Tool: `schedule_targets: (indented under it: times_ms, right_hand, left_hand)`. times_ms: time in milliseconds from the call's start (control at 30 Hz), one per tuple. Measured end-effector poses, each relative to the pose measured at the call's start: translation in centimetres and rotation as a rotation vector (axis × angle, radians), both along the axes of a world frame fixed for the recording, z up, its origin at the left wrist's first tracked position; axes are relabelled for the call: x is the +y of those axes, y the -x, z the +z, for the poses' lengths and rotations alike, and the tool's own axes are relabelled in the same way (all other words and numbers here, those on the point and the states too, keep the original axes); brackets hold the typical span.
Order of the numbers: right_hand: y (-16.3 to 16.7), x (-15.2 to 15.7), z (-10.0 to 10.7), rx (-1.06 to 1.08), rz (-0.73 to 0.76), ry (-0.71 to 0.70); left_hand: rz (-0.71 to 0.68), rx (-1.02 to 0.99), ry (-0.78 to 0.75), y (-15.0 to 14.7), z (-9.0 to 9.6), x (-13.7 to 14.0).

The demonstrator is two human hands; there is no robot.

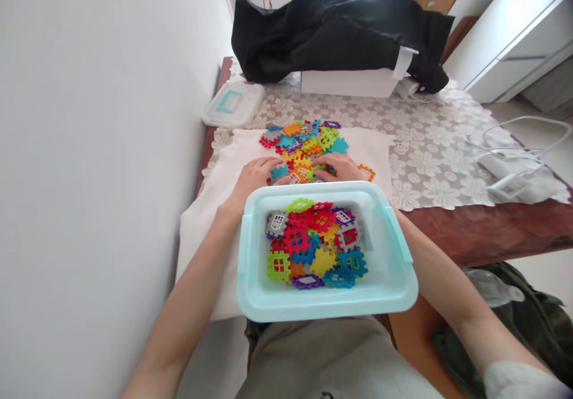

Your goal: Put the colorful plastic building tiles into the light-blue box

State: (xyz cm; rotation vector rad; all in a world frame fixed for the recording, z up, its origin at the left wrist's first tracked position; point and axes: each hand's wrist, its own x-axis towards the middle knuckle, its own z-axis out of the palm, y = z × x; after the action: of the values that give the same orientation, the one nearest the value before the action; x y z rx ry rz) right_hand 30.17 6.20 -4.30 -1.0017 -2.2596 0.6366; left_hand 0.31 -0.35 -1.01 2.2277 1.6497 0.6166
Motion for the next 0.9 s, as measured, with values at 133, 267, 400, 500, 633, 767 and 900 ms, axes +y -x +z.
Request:
schedule_targets:
  times_ms: [133, 267, 400, 500, 633, 767, 900]
  right_hand:
    - [-0.25, 0.12, 0.20, -0.053, 0.050, 0.007]
    - [-0.21, 0.11, 0.12, -0.046, 0.074, 0.039]
    - [-0.01, -0.02, 0.13, 0.087, -0.037, 0.086]
    - [-0.08, 0.05, 0.27, 0.213, -0.179, 0.105]
    - [-0.32, 0.37, 0.17, 0.319, -0.268, 0.100]
    - [-0.19, 0.36, -0.12, 0.260, -0.276, 0.075]
    - [0.02, 0.15, -0.01, 0.225, -0.202, -0.059]
  left_hand:
    - [-0.045, 0.112, 0.035, 0.13, 0.00, 0.10]
    - [0.025, 0.050, 0.047, 0.04, 0.20, 0.07]
    - [0.147, -0.142, 0.067, -0.04, 0.35, -0.15]
    - [0.184, -0.317, 0.086, -0.07, 0.42, -0.22]
    - [0.205, -0.382, 0.097, -0.12, 0.64, -0.24]
    - [0.204, -0.382, 0.089, 0.01, 0.68, -0.26]
    - [0.171, -0.374, 0.087, 0.04, 0.52, -0.26]
